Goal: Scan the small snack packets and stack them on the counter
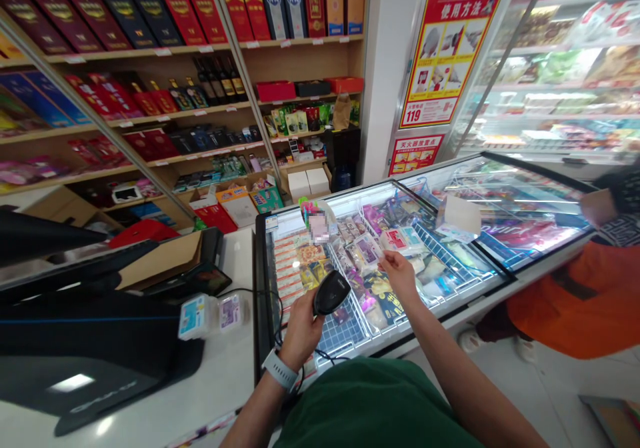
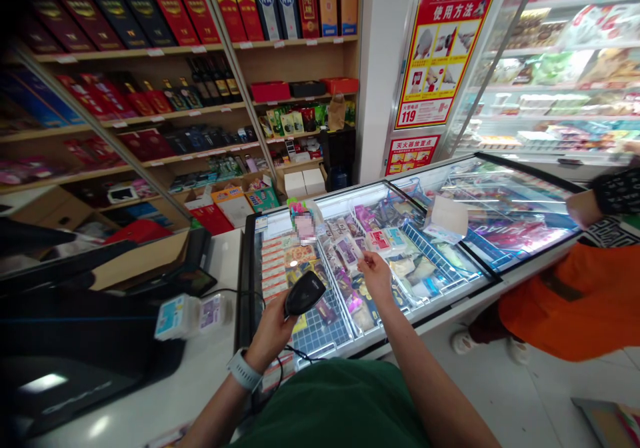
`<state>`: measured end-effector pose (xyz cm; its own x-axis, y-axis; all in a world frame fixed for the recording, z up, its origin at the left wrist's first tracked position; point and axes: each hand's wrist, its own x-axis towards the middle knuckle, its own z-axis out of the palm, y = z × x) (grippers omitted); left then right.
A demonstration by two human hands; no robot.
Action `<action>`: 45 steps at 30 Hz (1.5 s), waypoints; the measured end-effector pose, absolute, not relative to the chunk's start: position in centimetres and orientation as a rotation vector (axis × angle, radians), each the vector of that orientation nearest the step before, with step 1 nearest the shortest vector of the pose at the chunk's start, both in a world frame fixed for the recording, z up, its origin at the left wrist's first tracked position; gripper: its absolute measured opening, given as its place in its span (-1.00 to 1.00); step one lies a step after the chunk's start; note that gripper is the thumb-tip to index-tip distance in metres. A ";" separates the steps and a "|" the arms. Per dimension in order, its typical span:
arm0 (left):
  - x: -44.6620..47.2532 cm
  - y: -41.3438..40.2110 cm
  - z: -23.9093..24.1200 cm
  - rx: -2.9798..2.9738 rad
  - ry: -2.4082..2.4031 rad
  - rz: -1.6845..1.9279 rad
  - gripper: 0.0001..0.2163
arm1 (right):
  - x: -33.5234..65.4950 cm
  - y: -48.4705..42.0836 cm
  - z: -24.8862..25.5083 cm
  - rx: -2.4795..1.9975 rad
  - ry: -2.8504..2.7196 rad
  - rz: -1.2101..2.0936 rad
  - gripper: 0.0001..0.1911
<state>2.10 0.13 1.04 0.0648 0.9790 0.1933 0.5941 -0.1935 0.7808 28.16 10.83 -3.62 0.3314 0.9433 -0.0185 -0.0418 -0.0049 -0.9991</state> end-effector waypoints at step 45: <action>2.1 0.2 1.1 1.803 1.537 1.004 -0.53 | 28.1 10.6 -3.6 -1.317 -0.953 1.009 -0.52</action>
